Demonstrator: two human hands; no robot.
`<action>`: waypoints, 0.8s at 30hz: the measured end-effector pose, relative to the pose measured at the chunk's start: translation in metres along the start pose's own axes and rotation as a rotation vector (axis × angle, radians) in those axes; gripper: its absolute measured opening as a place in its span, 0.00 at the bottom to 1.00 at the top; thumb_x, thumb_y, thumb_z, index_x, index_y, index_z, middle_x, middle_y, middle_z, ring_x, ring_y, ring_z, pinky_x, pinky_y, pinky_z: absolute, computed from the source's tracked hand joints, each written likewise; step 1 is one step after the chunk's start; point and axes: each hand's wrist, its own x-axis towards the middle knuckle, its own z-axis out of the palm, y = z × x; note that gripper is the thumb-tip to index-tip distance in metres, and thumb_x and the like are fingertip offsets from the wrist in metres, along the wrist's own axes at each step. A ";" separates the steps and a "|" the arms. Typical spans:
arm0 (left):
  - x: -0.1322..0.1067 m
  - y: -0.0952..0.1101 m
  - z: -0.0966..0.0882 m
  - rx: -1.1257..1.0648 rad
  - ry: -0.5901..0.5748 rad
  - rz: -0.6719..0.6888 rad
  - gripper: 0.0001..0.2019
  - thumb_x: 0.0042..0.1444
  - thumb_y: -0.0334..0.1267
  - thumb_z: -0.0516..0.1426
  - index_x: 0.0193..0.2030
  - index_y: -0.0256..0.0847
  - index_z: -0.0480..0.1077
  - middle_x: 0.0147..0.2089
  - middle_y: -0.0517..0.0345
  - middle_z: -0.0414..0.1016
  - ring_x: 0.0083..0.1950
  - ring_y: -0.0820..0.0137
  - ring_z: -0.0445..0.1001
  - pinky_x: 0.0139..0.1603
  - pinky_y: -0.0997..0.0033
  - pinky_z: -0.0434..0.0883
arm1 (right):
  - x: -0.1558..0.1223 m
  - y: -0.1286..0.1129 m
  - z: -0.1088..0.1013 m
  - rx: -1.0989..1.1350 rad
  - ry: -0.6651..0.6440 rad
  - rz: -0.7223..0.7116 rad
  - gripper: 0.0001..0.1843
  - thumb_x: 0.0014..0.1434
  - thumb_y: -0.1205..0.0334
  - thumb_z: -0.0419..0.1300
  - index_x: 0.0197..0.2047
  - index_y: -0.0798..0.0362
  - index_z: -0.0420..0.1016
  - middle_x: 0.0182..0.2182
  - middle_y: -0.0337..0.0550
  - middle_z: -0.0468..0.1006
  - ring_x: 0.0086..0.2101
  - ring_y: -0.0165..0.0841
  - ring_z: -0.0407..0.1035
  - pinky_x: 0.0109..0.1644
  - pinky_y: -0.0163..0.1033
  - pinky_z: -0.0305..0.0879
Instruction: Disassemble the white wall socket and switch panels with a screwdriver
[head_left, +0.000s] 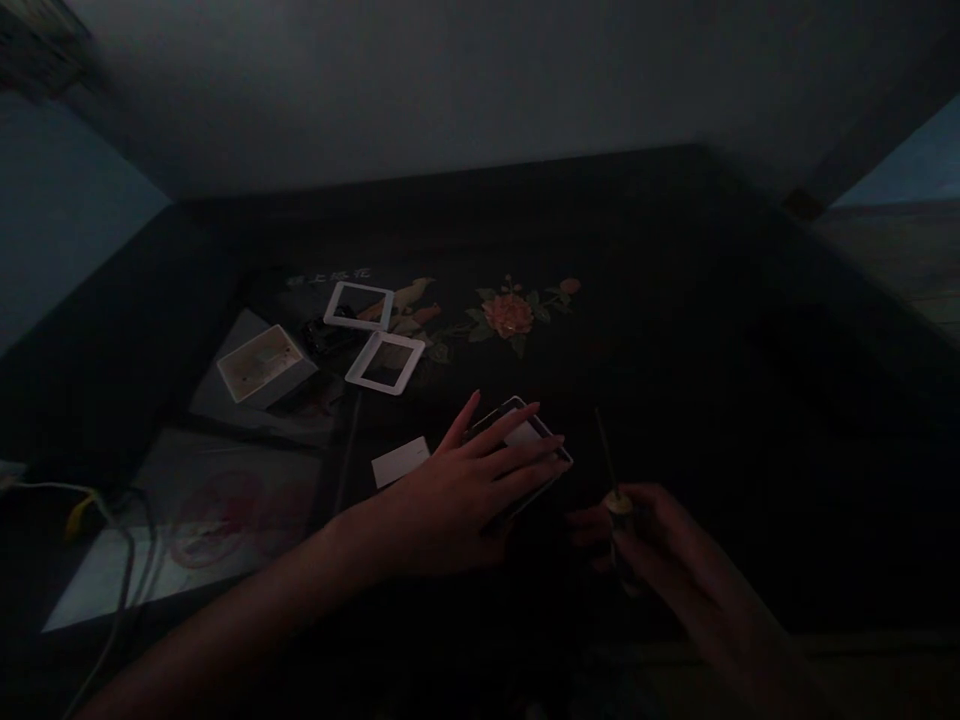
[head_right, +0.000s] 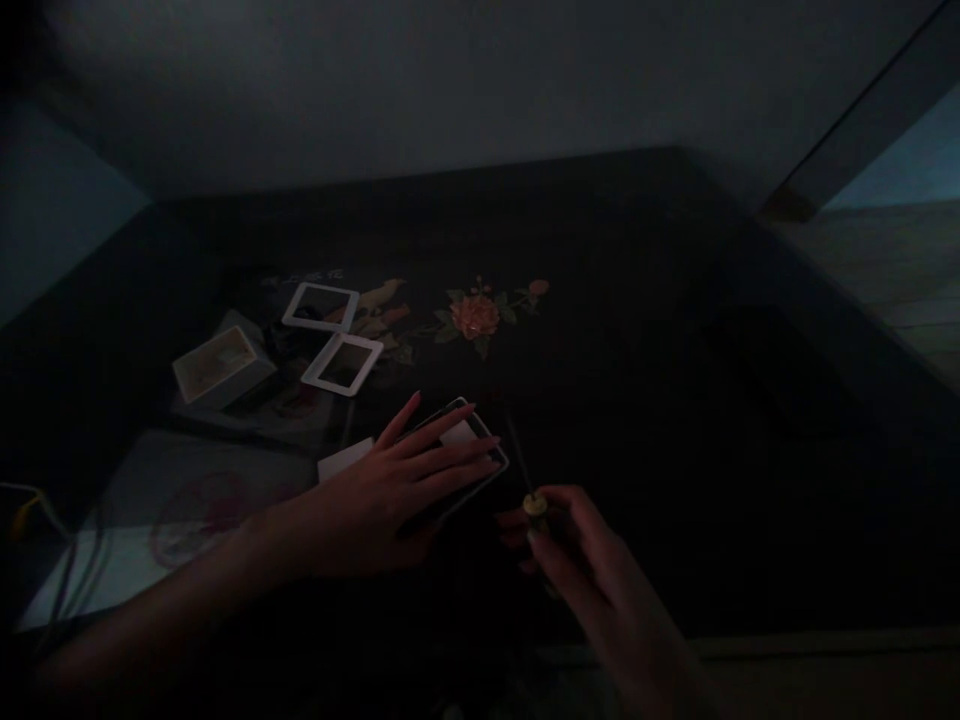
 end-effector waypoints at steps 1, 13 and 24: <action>-0.004 -0.002 -0.004 -0.013 -0.036 0.018 0.38 0.53 0.25 0.55 0.71 0.47 0.54 0.74 0.54 0.58 0.78 0.51 0.39 0.72 0.26 0.34 | 0.006 -0.002 -0.005 -0.016 0.015 -0.027 0.17 0.64 0.44 0.56 0.48 0.46 0.71 0.42 0.48 0.83 0.39 0.39 0.79 0.40 0.42 0.78; 0.006 0.010 0.038 0.039 0.330 -0.382 0.51 0.51 0.55 0.66 0.73 0.40 0.45 0.72 0.30 0.55 0.73 0.39 0.54 0.70 0.30 0.55 | 0.087 -0.046 -0.056 -0.554 0.120 -0.582 0.10 0.61 0.56 0.63 0.46 0.43 0.81 0.43 0.40 0.83 0.44 0.40 0.76 0.51 0.46 0.71; -0.003 -0.002 0.033 -0.214 0.353 -0.334 0.57 0.51 0.53 0.67 0.75 0.54 0.30 0.67 0.40 0.54 0.67 0.42 0.61 0.63 0.39 0.68 | 0.089 -0.051 -0.088 -0.484 0.194 -0.614 0.13 0.56 0.49 0.68 0.45 0.41 0.82 0.38 0.38 0.83 0.35 0.35 0.77 0.37 0.39 0.72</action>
